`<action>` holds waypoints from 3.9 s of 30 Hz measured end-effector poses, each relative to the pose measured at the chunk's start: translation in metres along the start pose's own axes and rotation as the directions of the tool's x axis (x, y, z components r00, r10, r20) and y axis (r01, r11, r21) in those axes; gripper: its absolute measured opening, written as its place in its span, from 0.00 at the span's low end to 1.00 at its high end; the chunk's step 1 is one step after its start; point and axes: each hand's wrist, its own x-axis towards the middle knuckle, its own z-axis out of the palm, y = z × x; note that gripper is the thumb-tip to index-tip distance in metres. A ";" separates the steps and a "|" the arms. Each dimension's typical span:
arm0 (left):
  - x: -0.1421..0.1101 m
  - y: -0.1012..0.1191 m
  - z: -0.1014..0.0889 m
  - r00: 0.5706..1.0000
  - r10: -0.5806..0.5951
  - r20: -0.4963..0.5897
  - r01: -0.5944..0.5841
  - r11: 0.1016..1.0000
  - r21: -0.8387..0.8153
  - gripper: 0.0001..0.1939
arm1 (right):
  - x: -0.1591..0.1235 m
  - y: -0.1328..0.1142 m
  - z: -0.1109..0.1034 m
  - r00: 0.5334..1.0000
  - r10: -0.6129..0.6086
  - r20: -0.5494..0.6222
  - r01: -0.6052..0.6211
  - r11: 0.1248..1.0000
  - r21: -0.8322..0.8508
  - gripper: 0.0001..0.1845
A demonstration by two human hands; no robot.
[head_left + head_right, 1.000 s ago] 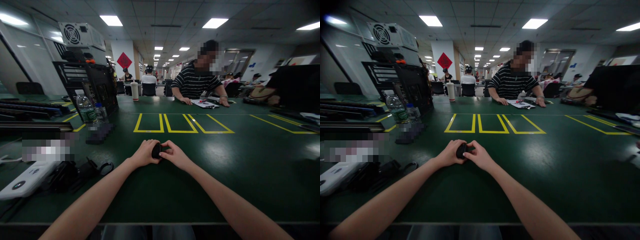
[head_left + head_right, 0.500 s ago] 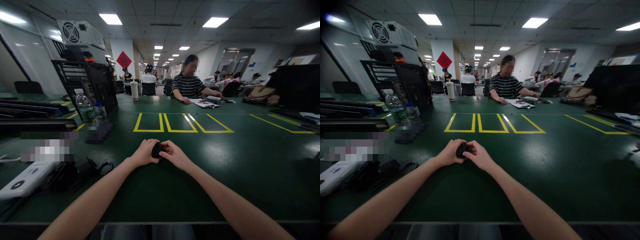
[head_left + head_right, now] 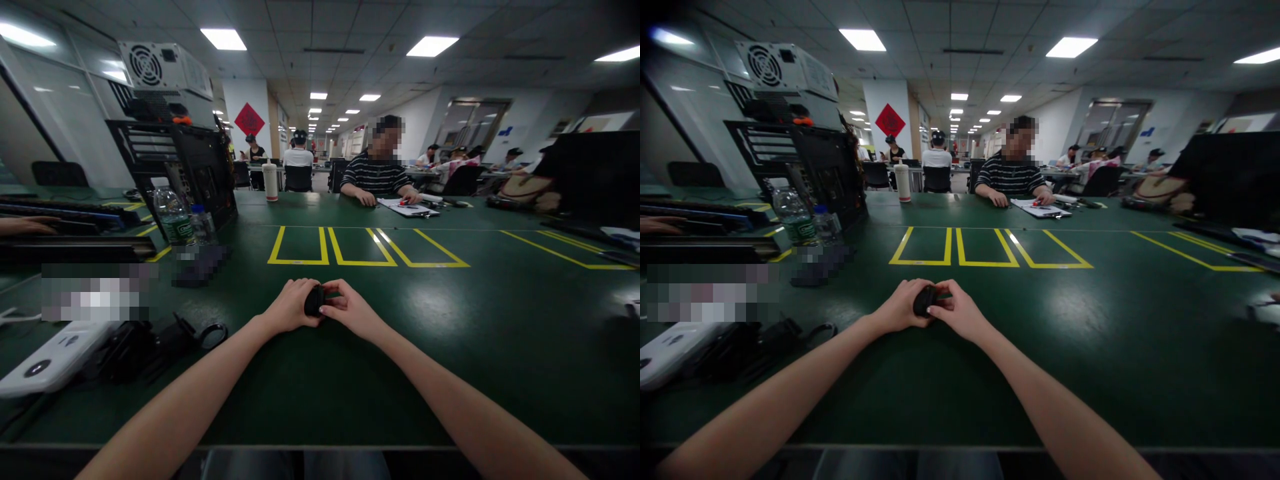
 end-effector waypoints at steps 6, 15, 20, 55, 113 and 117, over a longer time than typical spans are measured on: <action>0.000 -0.002 0.000 1.000 0.000 0.004 0.000 1.000 -0.001 0.29 | -0.001 0.001 -0.001 0.998 -0.012 0.066 0.009 0.999 0.050 0.15; 0.000 -0.002 0.003 1.000 -0.010 -0.008 0.010 1.000 -0.008 0.28 | 0.001 -0.002 0.000 1.000 -0.030 0.005 0.029 0.998 0.050 0.12; 0.000 -0.002 0.002 1.000 -0.019 -0.013 0.019 1.000 -0.007 0.28 | -0.001 -0.006 0.000 0.999 0.032 0.012 -0.032 0.999 0.038 0.14; 0.000 0.000 -0.001 1.000 -0.020 0.012 0.020 0.999 -0.032 0.29 | 0.004 0.001 0.001 0.999 0.050 -0.006 -0.050 0.999 0.019 0.12; 0.001 0.000 -0.001 1.000 -0.013 0.014 0.013 0.999 -0.030 0.28 | -0.002 -0.006 0.000 0.999 0.010 0.030 -0.010 1.000 0.008 0.13; 0.000 0.000 -0.002 1.000 -0.013 0.016 0.013 0.999 -0.030 0.28 | -0.002 -0.005 0.000 0.999 -0.013 0.040 0.012 0.999 0.039 0.12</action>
